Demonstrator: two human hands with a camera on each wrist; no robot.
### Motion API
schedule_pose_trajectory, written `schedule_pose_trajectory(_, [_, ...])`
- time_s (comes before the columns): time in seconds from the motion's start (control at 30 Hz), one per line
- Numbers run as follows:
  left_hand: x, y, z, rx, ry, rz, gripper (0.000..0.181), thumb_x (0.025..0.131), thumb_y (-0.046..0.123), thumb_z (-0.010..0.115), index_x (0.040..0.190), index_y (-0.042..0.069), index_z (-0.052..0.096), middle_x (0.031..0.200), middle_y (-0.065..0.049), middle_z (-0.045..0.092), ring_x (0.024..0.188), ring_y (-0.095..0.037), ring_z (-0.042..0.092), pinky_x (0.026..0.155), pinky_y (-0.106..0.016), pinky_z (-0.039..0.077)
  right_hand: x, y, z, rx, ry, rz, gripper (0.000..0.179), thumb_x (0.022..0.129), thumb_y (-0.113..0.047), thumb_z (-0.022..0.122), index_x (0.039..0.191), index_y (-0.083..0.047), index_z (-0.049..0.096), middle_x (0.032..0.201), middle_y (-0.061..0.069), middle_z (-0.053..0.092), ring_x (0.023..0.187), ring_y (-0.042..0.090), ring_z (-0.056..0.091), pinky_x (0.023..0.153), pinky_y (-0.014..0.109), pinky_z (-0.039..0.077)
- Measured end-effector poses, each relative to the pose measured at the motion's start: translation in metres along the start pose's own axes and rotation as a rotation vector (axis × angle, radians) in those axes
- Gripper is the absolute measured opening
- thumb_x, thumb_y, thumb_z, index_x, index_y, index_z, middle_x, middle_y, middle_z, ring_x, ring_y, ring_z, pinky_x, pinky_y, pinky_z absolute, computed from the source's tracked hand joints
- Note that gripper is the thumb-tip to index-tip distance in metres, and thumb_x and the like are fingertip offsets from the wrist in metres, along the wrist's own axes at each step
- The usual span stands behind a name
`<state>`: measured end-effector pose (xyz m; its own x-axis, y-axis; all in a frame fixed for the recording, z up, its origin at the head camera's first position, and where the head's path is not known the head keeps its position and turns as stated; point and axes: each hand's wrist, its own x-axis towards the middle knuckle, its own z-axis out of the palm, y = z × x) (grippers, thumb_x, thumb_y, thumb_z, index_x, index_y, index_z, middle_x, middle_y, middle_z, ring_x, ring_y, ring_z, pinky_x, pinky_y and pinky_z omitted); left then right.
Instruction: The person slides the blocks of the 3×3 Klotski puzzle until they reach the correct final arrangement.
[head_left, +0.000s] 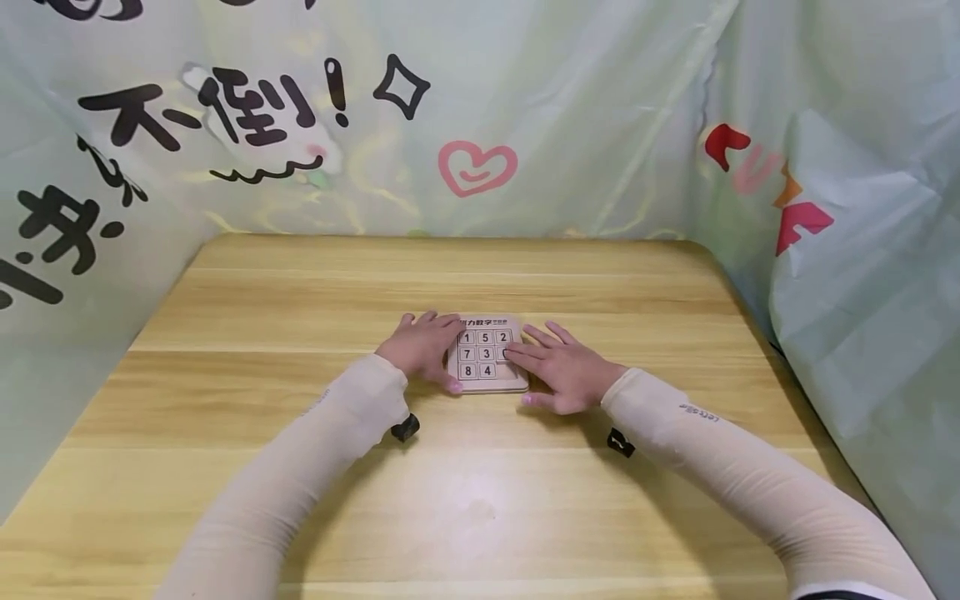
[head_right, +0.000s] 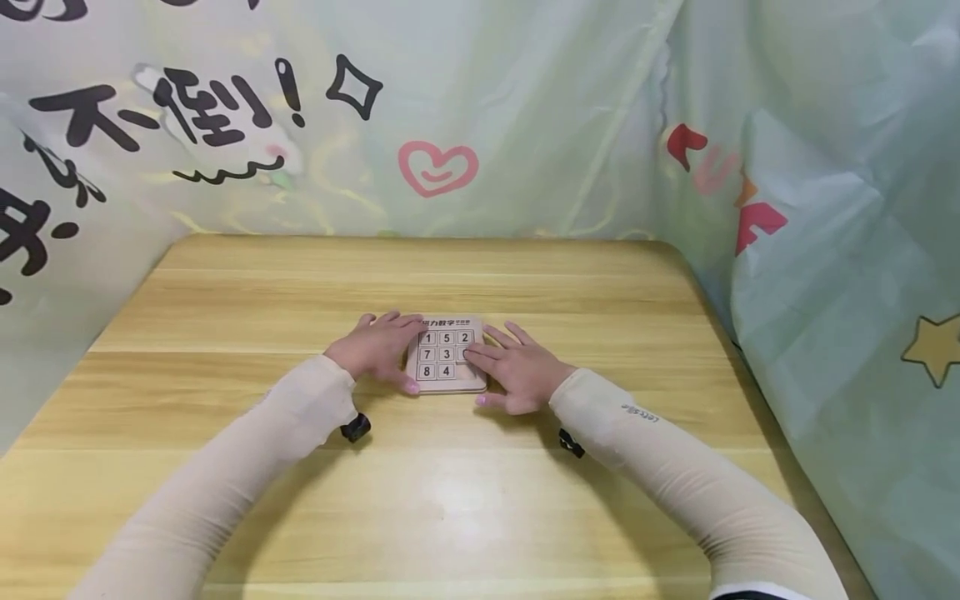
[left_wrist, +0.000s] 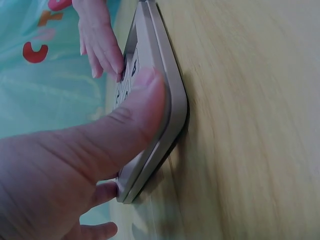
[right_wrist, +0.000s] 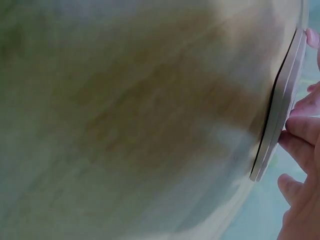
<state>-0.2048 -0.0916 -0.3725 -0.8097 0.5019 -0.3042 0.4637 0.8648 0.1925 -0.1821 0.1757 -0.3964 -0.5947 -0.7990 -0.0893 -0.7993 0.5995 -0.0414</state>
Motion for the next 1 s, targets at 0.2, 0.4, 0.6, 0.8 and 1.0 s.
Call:
schedule_pose_trajectory(0.2, [0.001,0.004,-0.002,0.011,-0.009,-0.026,0.109,0.066,0.057,0.082,0.151,0.013,0.031,0.158,-0.006,0.024,0.142,-0.039,0.021,0.113,-0.057,0.013,-0.001,-0.003,-0.001,-0.004,-0.001,0.005,0.074,0.094,-0.055,0.048,0.148,-0.005,0.038,0.152,0.009,0.037,0.143,0.037,0.021,0.114,0.055,0.006])
schedule_pose_trajectory(0.4, [0.003,0.006,-0.004,0.049,-0.009,-0.035,0.111,0.063,0.058,0.082,0.151,0.011,0.032,0.157,-0.007,0.027,0.142,-0.038,0.023,0.113,-0.057,0.013,0.000,-0.004,-0.002,-0.002,-0.001,0.014,0.074,0.094,-0.055,0.048,0.148,-0.005,0.038,0.152,0.009,0.038,0.143,0.037,0.020,0.115,0.054,0.005])
schedule_pose_trajectory(0.6, [0.006,0.005,-0.003,0.057,0.000,-0.027,0.113,0.061,0.058,0.083,0.150,0.010,0.033,0.156,-0.008,0.029,0.141,-0.038,0.025,0.112,-0.057,0.015,0.000,-0.001,0.000,-0.004,0.002,0.014,0.074,0.094,-0.054,0.048,0.148,-0.005,0.039,0.152,0.009,0.038,0.143,0.037,0.020,0.115,0.054,0.006])
schedule_pose_trajectory(0.8, [0.005,0.007,0.004,0.050,-0.020,-0.041,0.112,0.060,0.057,0.084,0.149,0.010,0.035,0.156,-0.009,0.029,0.140,-0.038,0.027,0.112,-0.059,0.015,-0.001,-0.005,0.006,0.003,-0.021,0.000,0.074,0.094,-0.055,0.047,0.148,-0.005,0.038,0.151,0.010,0.038,0.143,0.038,0.020,0.114,0.055,0.010])
schedule_pose_trajectory(1.0, [0.005,0.012,-0.001,0.100,0.015,-0.033,0.111,0.059,0.057,0.085,0.147,0.009,0.037,0.153,-0.009,0.034,0.136,-0.037,0.033,0.109,-0.057,0.022,-0.001,-0.003,0.001,-0.008,-0.003,0.010,0.073,0.093,-0.055,0.050,0.146,-0.005,0.041,0.150,0.009,0.040,0.143,0.038,0.021,0.114,0.054,0.010])
